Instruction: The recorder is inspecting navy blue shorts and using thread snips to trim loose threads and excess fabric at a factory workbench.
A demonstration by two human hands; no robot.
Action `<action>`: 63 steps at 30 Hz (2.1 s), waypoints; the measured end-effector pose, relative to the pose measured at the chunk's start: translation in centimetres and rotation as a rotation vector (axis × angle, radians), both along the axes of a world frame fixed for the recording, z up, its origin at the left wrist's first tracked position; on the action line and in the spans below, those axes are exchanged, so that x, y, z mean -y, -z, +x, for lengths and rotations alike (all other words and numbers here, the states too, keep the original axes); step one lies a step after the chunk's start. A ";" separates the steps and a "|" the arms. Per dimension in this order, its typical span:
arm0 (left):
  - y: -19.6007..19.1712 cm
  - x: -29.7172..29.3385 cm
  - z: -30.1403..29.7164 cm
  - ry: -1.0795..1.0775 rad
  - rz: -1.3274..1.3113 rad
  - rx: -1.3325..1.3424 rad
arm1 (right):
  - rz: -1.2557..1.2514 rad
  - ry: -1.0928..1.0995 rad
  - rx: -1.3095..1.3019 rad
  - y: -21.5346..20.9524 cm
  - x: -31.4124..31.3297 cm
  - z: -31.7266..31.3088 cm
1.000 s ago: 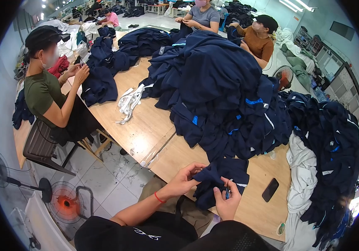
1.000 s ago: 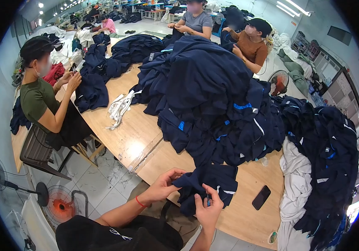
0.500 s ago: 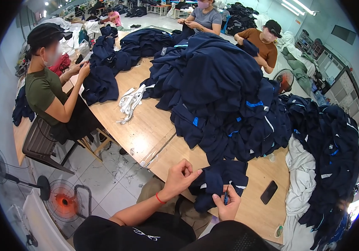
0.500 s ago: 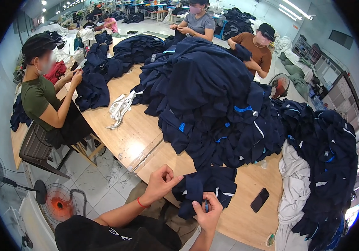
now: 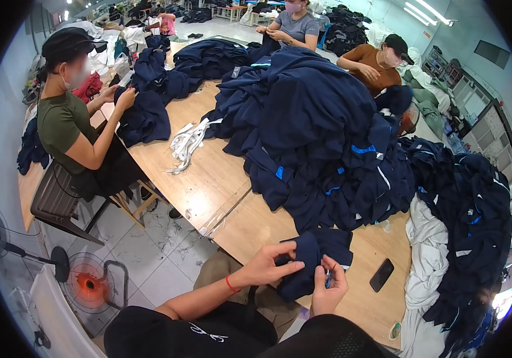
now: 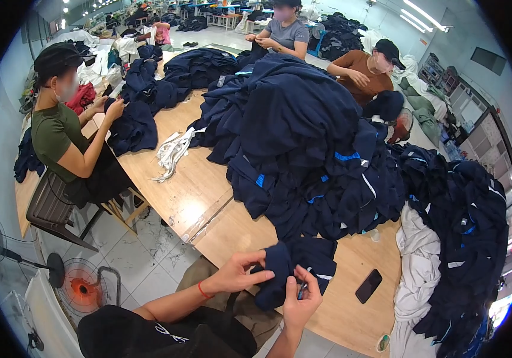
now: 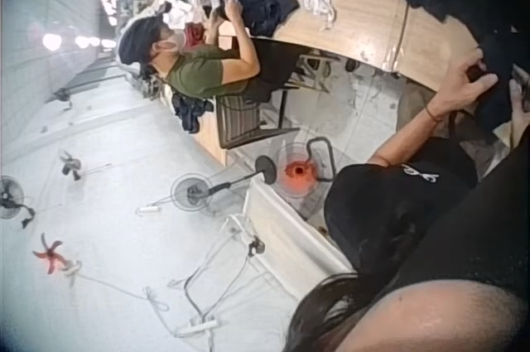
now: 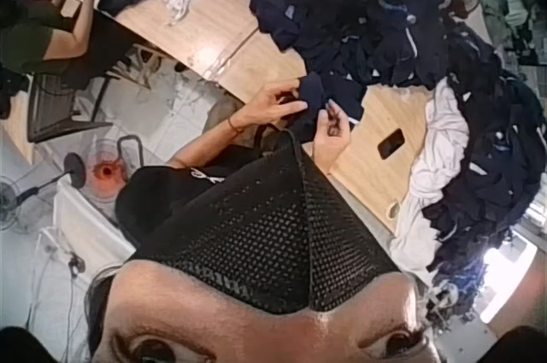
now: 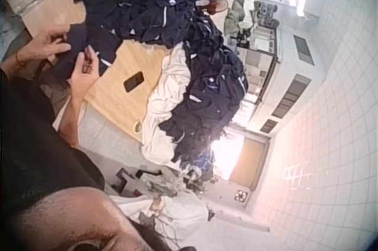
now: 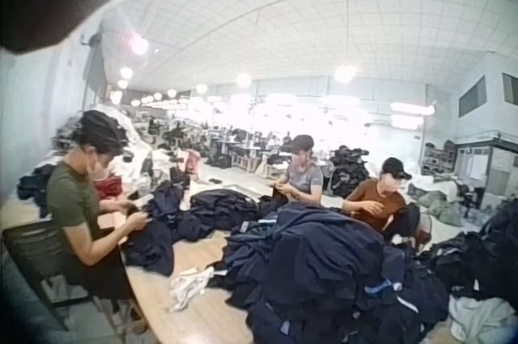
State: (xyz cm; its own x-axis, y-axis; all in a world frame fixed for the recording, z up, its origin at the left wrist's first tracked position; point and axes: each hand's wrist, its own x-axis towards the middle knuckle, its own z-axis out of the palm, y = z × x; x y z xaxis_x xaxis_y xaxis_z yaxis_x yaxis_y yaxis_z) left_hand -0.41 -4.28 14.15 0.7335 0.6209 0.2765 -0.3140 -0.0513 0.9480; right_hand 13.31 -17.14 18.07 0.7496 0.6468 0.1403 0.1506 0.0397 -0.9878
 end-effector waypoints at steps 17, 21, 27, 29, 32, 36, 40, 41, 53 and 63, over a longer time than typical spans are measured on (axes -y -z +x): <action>-0.3 2.5 1.6 0.087 -0.136 0.064 | 0.008 0.174 0.200 2.6 0.3 0.3; 2.8 -0.3 1.4 -0.366 0.383 -0.378 | 0.120 0.148 -0.267 -0.3 2.0 0.7; 6.6 -0.9 2.4 -0.515 0.552 -0.338 | 0.365 -0.082 -0.470 -1.6 3.4 1.3; 6.5 -0.9 2.8 -0.483 0.447 -0.245 | 0.403 -0.081 -0.463 -1.4 3.4 1.2; 3.4 -2.1 2.3 -0.419 0.209 -0.294 | 0.494 -0.191 -0.423 -2.3 4.1 1.8; -4.5 -6.1 -0.5 -0.844 0.706 -0.025 | 0.479 -0.127 -0.251 -3.6 4.9 3.3; -5.9 -7.4 -1.9 -0.734 0.842 -0.184 | 0.419 0.065 -0.230 -2.3 4.7 4.9; -4.3 -7.9 -1.9 -0.683 0.831 -0.178 | 0.339 0.086 -0.146 -1.6 4.1 5.4; 3.1 -2.8 -6.1 -0.232 0.456 -0.502 | -0.226 0.463 0.463 2.7 4.3 7.2; 8.5 -4.6 -9.0 -0.700 -0.212 -0.438 | 0.267 0.552 -0.413 1.0 3.8 6.4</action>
State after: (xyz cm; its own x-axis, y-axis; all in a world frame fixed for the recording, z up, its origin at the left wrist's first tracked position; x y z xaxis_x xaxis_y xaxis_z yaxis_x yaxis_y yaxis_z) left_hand -9.42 0.28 5.63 0.1745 0.9778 -0.1161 0.1209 0.0957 0.9880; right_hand 19.70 -20.93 17.10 0.9818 0.1437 -0.1243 -0.1641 0.3123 -0.9357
